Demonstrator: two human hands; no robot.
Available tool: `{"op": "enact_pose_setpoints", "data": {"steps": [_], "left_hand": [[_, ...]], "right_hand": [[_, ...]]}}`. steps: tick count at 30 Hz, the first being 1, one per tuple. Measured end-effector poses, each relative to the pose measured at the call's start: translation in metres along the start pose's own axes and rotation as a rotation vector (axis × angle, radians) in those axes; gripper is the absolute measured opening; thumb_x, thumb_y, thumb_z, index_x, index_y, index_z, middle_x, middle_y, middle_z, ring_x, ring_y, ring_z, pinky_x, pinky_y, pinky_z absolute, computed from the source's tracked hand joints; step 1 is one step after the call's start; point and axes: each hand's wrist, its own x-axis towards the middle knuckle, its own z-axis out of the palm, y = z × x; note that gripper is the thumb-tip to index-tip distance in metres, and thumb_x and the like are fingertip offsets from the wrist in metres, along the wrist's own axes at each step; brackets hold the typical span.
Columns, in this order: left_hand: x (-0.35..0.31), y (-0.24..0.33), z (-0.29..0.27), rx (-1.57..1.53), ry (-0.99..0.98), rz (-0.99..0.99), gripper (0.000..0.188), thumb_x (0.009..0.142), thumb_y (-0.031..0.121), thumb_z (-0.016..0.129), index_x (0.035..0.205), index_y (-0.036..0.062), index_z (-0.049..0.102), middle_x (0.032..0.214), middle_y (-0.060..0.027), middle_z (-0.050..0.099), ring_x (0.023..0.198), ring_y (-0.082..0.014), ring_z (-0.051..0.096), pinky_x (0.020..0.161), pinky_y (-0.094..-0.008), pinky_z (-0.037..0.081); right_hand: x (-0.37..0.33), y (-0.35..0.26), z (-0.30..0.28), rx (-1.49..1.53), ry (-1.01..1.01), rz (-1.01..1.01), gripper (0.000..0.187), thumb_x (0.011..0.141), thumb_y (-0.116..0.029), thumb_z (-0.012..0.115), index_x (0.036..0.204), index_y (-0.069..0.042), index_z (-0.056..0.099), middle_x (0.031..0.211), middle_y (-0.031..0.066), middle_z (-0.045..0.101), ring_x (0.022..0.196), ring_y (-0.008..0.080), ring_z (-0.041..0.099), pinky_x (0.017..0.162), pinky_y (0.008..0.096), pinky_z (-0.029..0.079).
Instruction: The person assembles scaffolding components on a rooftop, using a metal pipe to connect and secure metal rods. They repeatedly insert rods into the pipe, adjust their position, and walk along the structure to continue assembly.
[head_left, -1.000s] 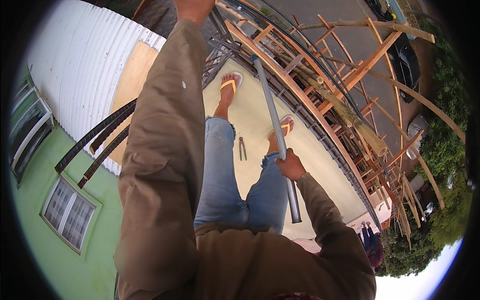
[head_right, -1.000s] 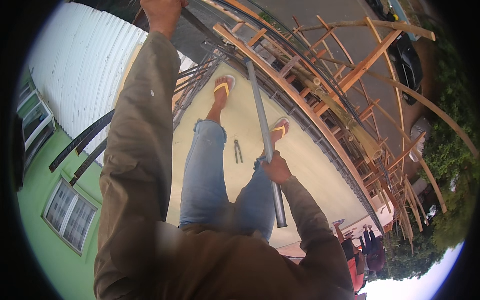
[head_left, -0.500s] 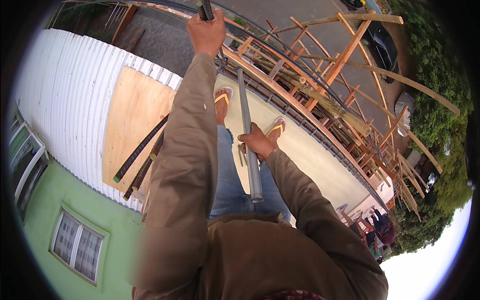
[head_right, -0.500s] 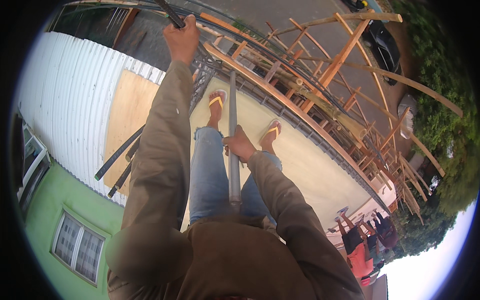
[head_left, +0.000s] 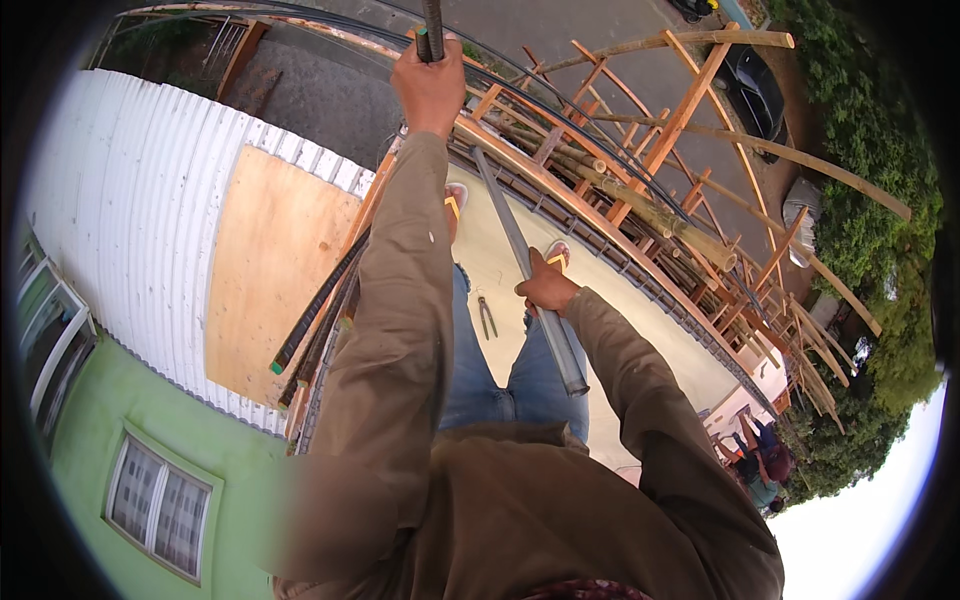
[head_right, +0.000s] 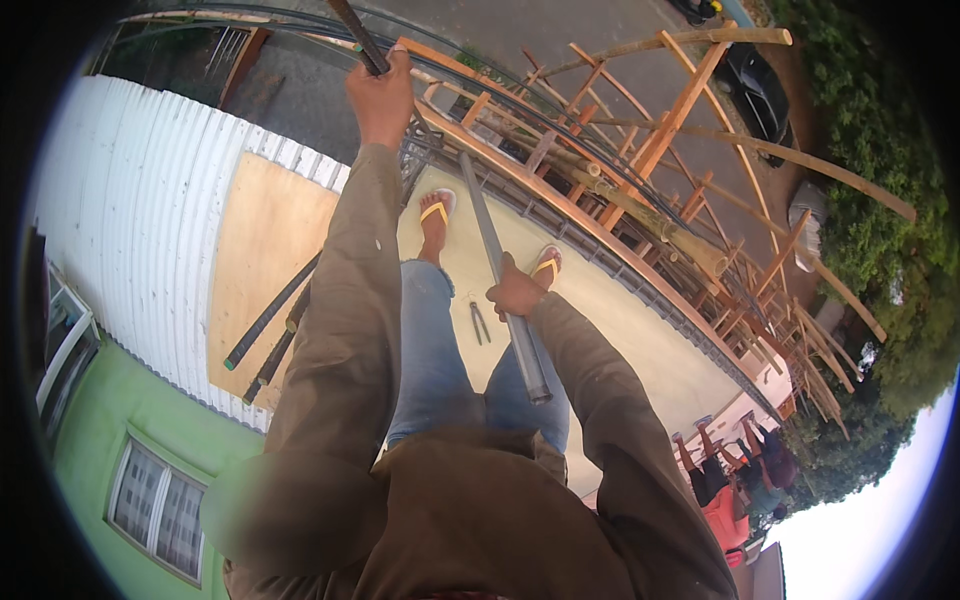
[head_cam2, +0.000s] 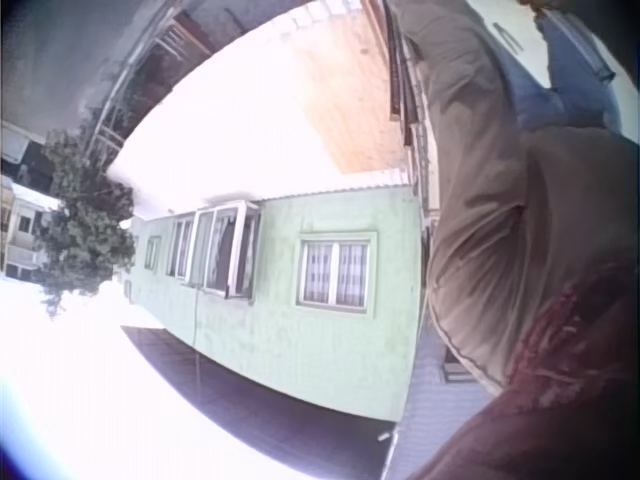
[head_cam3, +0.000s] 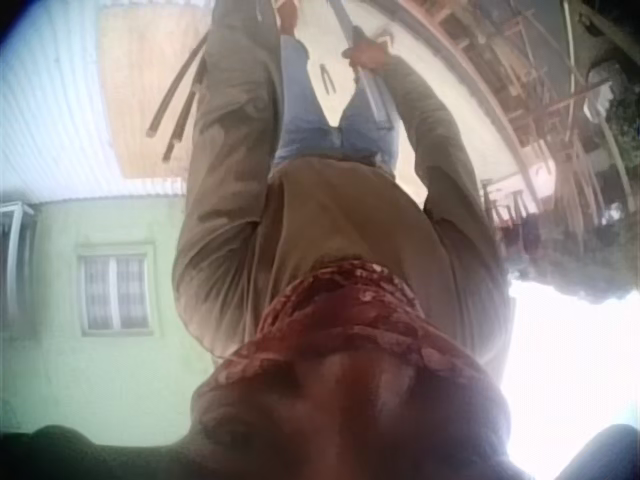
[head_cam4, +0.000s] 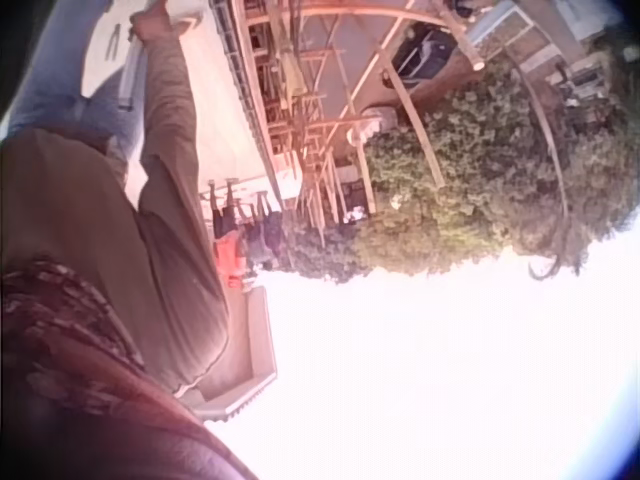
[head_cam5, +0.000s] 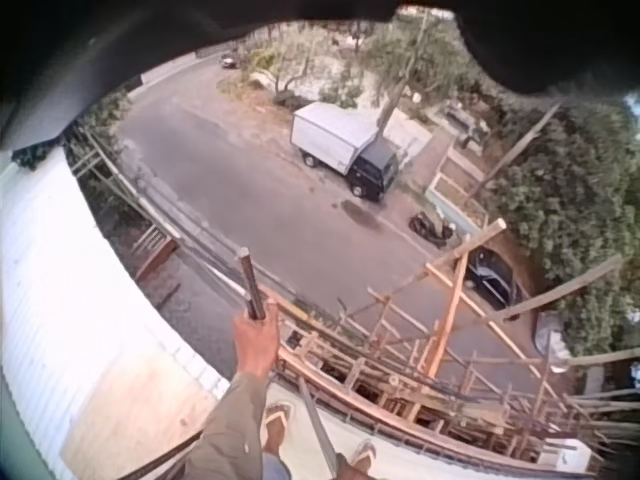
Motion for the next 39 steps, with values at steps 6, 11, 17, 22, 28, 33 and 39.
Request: {"op": "enact_pose_setpoints", "data": {"steps": [6, 11, 17, 22, 28, 33, 39], "left_hand": [[-0.013, 0.018, -0.011, 0.162, -0.049, -0.032, 0.033, 0.090, 0.030, 0.070, 0.100, -0.0007, 0.063, 0.087, -0.0147, 0.063, 0.075, -0.0251, 0.061, 0.071, -0.0418, 0.048], [-0.112, 0.019, -0.020, 0.339, -0.053, -0.182, 0.076, 0.090, 0.028, 0.069, 0.144, -0.0051, 0.028, 0.140, -0.0246, 0.032, 0.125, -0.0433, 0.042, 0.106, -0.0465, 0.037], [-0.314, -0.025, -0.025, 0.354, -0.655, -0.884, 0.086, 0.087, 0.041, 0.069, 0.148, -0.0037, 0.027, 0.144, -0.0323, 0.034, 0.128, -0.0427, 0.047, 0.105, -0.0449, 0.042], [-0.319, -0.037, -0.002, -0.246, -0.514, -1.454, 0.070, 0.091, 0.043, 0.068, 0.131, -0.0062, 0.040, 0.119, -0.0222, 0.056, 0.112, -0.0327, 0.059, 0.090, -0.0435, 0.051], [-0.281, -0.091, 0.005, -0.368, -0.466, -1.580, 0.026, 0.095, 0.021, 0.060, 0.104, -0.0026, 0.055, 0.089, -0.0112, 0.062, 0.075, -0.0208, 0.063, 0.070, -0.0374, 0.055], [-0.232, -0.094, -0.020, -0.462, -0.565, -1.669, 0.020, 0.090, 0.018, 0.062, 0.101, 0.0021, 0.059, 0.085, -0.0064, 0.061, 0.074, -0.0181, 0.060, 0.067, -0.0328, 0.052], [-0.195, -0.099, -0.053, -0.337, -0.629, -1.581, 0.026, 0.086, 0.023, 0.067, 0.104, 0.0055, 0.060, 0.083, -0.0045, 0.059, 0.075, -0.0177, 0.058, 0.070, -0.0298, 0.049]], "right_hand": [[-0.007, 0.101, -0.041, 0.001, -0.025, 0.040, 0.094, 0.083, -0.010, 0.059, 0.156, -0.006, -0.001, 0.099, 0.0246, 0.061, 0.056, 0.0239, 0.063, 0.049, 0.0361, 0.052], [-0.006, 0.125, -0.030, 0.084, 0.016, 0.059, 0.083, 0.086, -0.021, 0.064, 0.151, 0.002, 0.017, 0.094, 0.0248, 0.064, 0.054, 0.0238, 0.063, 0.050, 0.0366, 0.053], [-0.019, 0.100, -0.027, -0.123, 0.069, 0.133, 0.059, 0.088, -0.024, 0.065, 0.125, 0.014, 0.039, 0.080, 0.0226, 0.065, 0.052, 0.0237, 0.063, 0.051, 0.0366, 0.052], [-0.022, 0.077, -0.026, 0.256, 0.036, 0.002, 0.048, 0.087, -0.019, 0.065, 0.116, 0.010, 0.041, 0.076, 0.0149, 0.058, 0.051, 0.0204, 0.058, 0.048, 0.0329, 0.050], [-0.061, -0.008, -0.014, 0.703, -0.021, -0.010, 0.067, 0.090, -0.007, 0.058, 0.145, -0.007, 0.020, 0.104, 0.0113, 0.050, 0.063, 0.0143, 0.057, 0.048, 0.0294, 0.052], [-0.058, -0.056, 0.001, 0.929, -0.043, -0.041, 0.086, 0.092, -0.006, 0.056, 0.157, -0.016, 0.000, 0.097, 0.0082, 0.052, 0.064, 0.0140, 0.056, 0.050, 0.0310, 0.053], [-0.045, -0.101, 0.047, 1.204, 0.072, -0.012, 0.085, 0.095, -0.005, 0.055, 0.158, -0.022, 0.001, 0.092, 0.0072, 0.052, 0.064, 0.0150, 0.056, 0.049, 0.0322, 0.053]]}}
